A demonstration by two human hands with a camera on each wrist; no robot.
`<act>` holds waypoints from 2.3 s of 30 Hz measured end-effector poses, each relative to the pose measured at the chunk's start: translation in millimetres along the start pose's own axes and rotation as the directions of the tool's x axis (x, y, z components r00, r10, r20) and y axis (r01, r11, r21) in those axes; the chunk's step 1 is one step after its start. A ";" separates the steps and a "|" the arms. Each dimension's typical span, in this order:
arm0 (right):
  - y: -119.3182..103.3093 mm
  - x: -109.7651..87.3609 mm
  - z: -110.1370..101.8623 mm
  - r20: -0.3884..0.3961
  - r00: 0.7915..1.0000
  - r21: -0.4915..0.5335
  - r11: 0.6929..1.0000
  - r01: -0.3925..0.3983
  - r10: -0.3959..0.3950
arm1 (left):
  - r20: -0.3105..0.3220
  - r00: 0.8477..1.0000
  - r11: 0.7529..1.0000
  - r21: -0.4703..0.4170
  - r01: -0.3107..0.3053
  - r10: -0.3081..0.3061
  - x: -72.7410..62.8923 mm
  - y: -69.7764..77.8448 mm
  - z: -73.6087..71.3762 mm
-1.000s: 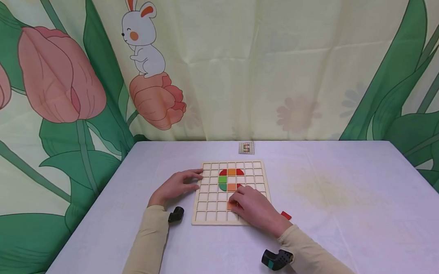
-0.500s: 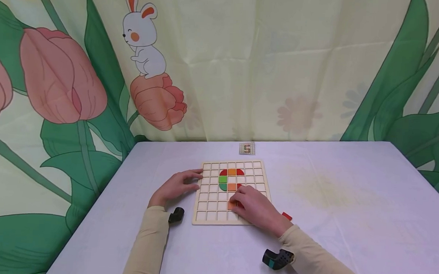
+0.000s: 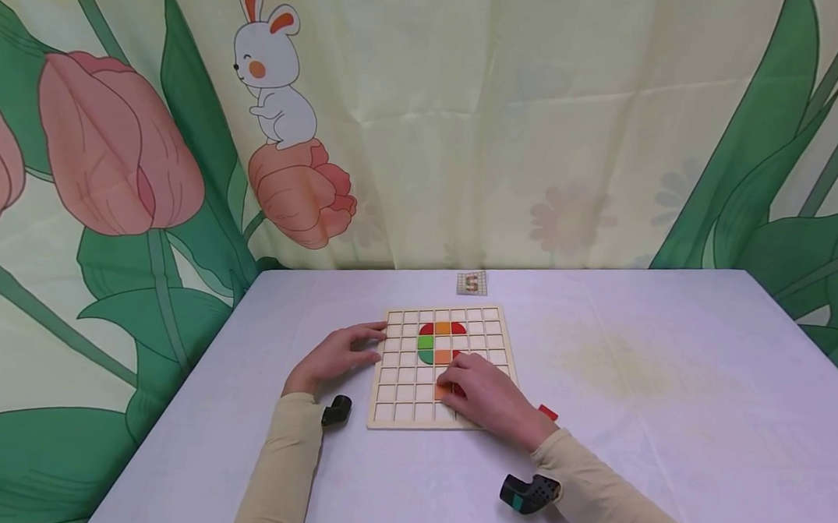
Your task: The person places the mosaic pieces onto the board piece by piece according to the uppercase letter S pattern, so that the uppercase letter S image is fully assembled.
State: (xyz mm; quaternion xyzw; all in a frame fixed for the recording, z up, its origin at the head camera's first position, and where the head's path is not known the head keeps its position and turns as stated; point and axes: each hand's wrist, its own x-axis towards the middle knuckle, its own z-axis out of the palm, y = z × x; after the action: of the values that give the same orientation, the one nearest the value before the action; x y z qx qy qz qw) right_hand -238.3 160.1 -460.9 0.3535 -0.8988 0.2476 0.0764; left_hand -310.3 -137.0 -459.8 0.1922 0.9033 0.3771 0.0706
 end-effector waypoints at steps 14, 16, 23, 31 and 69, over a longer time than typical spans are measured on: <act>33.2 -40.5 -50.9 0.050 0.951 0.042 0.950 -0.309 0.306 | 0.011 1.000 1.000 -0.010 0.009 -0.009 -0.7 0.6 -1.3; 39.0 -48.9 -57.0 0.065 0.941 0.044 0.941 -0.336 0.333 | 0.009 1.000 1.000 -0.016 0.011 -0.010 -0.8 0.6 -1.3; 56.0 -71.3 -72.2 0.103 0.949 0.043 0.952 -0.304 0.299 | 0.005 1.000 1.000 -0.007 0.027 -0.027 0.0 0.9 -1.4; 57.8 -77.9 -75.8 0.163 0.965 0.084 0.972 -0.220 0.204 | 0.010 1.000 1.000 0.004 0.022 -0.022 1.1 -0.3 -2.2; 50.0 -59.2 -67.7 0.013 0.962 -0.030 0.962 -0.272 0.273 | 0.017 1.000 1.000 -0.010 0.008 -0.008 0.0 0.3 0.1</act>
State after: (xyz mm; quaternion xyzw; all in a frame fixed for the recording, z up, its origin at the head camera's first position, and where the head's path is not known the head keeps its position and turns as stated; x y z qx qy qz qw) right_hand -230.9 260.7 -440.3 0.2274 -0.9428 0.2404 0.0390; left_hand -310.1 -136.7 -459.7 0.1917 0.9014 0.3797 0.0809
